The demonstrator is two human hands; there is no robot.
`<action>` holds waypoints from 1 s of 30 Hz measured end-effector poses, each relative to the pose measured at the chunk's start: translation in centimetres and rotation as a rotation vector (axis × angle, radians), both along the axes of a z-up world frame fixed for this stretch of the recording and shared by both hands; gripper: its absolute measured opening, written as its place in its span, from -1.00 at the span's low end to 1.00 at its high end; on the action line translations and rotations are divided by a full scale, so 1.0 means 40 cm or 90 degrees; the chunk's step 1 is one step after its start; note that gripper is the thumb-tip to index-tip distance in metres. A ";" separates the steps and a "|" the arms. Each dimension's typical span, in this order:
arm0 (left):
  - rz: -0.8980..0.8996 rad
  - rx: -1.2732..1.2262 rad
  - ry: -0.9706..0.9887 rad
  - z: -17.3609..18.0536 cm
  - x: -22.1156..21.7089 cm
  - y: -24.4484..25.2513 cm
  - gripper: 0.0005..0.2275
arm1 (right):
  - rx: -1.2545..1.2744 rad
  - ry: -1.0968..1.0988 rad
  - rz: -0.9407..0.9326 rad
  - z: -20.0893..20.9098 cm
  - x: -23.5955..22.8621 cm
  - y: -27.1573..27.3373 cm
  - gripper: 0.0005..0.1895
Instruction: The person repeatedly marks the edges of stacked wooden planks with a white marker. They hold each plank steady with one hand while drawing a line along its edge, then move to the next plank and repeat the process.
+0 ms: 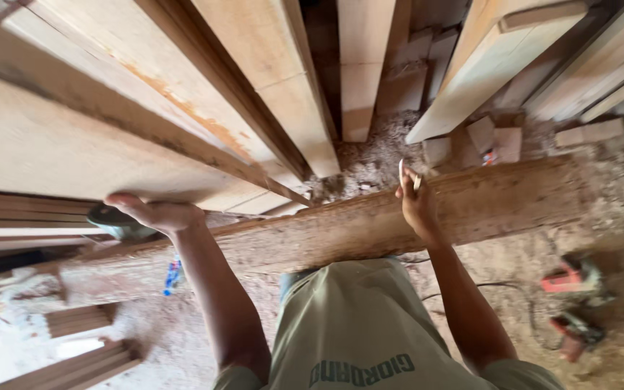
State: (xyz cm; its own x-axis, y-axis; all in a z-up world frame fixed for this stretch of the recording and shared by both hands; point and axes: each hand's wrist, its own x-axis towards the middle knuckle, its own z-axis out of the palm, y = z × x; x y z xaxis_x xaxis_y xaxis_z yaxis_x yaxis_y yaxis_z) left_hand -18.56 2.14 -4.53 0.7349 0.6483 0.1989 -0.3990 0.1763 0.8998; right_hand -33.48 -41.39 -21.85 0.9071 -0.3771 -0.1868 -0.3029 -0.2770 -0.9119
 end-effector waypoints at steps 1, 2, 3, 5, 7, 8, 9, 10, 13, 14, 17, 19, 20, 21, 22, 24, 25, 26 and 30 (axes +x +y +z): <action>-0.032 0.007 -0.004 0.027 -0.002 -0.037 -0.04 | 0.010 -0.019 -0.016 0.003 0.019 -0.031 -0.53; -0.064 0.013 -0.009 0.051 0.005 -0.075 -0.03 | 0.009 -0.046 -0.046 0.005 0.036 -0.058 -0.53; -0.098 0.021 -0.015 0.069 0.019 -0.117 -0.02 | 0.008 -0.075 -0.079 0.006 0.054 -0.083 -0.53; -0.033 0.079 0.030 0.093 0.052 -0.204 0.00 | -0.014 -0.113 -0.121 0.011 0.060 -0.126 -0.53; -0.023 0.081 0.082 0.111 0.085 -0.293 -0.06 | -0.058 -0.134 -0.146 0.015 0.042 -0.162 -0.51; -0.045 0.054 0.110 0.116 0.101 -0.345 -0.11 | -0.044 -0.161 -0.141 0.017 0.027 -0.177 -0.51; -0.066 0.028 0.137 0.121 0.113 -0.390 -0.14 | -0.028 -0.188 -0.135 0.015 0.004 -0.182 -0.51; -0.080 0.074 0.100 0.124 0.121 -0.432 -0.24 | -0.013 -0.214 -0.128 0.014 -0.024 -0.189 -0.50; -0.116 0.163 0.006 0.130 0.186 -0.538 -0.34 | -0.049 -0.021 -0.169 0.000 -0.102 -0.207 -0.52; -0.120 0.162 -0.001 0.125 0.209 -0.564 -0.36 | -0.065 0.009 -0.177 -0.008 -0.134 -0.213 -0.51; -0.158 0.117 0.020 0.086 0.269 -0.621 -0.36 | -0.104 0.072 -0.196 -0.039 -0.203 -0.237 -0.52; -0.178 0.057 0.068 0.043 0.305 -0.650 -0.41 | -0.121 0.084 -0.205 -0.060 -0.233 -0.255 -0.53; -0.181 0.019 0.100 0.019 0.322 -0.668 -0.45 | -0.129 0.081 -0.199 -0.071 -0.240 -0.265 -0.53; -0.183 -0.020 0.132 -0.006 0.333 -0.684 -0.47 | -0.137 0.079 -0.193 -0.081 -0.243 -0.274 -0.53; -0.168 0.054 0.083 -0.033 0.325 -0.699 -0.45 | -0.145 0.076 -0.186 -0.088 -0.249 -0.283 -0.53; -0.137 0.202 -0.027 -0.056 0.355 -0.723 -0.35 | -0.122 0.065 -0.182 -0.105 -0.220 -0.300 -0.52; -0.151 0.189 -0.012 -0.057 0.366 -0.739 -0.37 | -0.113 0.056 -0.182 -0.108 -0.209 -0.314 -0.51; -0.166 0.175 0.002 -0.047 0.383 -0.754 -0.36 | -0.110 0.046 -0.187 -0.114 -0.188 -0.326 -0.50; -0.097 0.349 -0.264 0.084 0.417 -0.814 -0.02 | -0.097 0.008 -0.190 -0.114 -0.131 -0.363 -0.47</action>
State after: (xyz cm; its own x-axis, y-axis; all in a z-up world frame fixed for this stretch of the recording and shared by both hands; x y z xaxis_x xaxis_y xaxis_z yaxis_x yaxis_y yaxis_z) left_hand -1.86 -30.42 -1.17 0.6025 0.2711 0.7507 -0.7351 -0.1777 0.6542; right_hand -38.72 -55.92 -26.42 0.7501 -0.6508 -0.1177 -0.4020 -0.3073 -0.8625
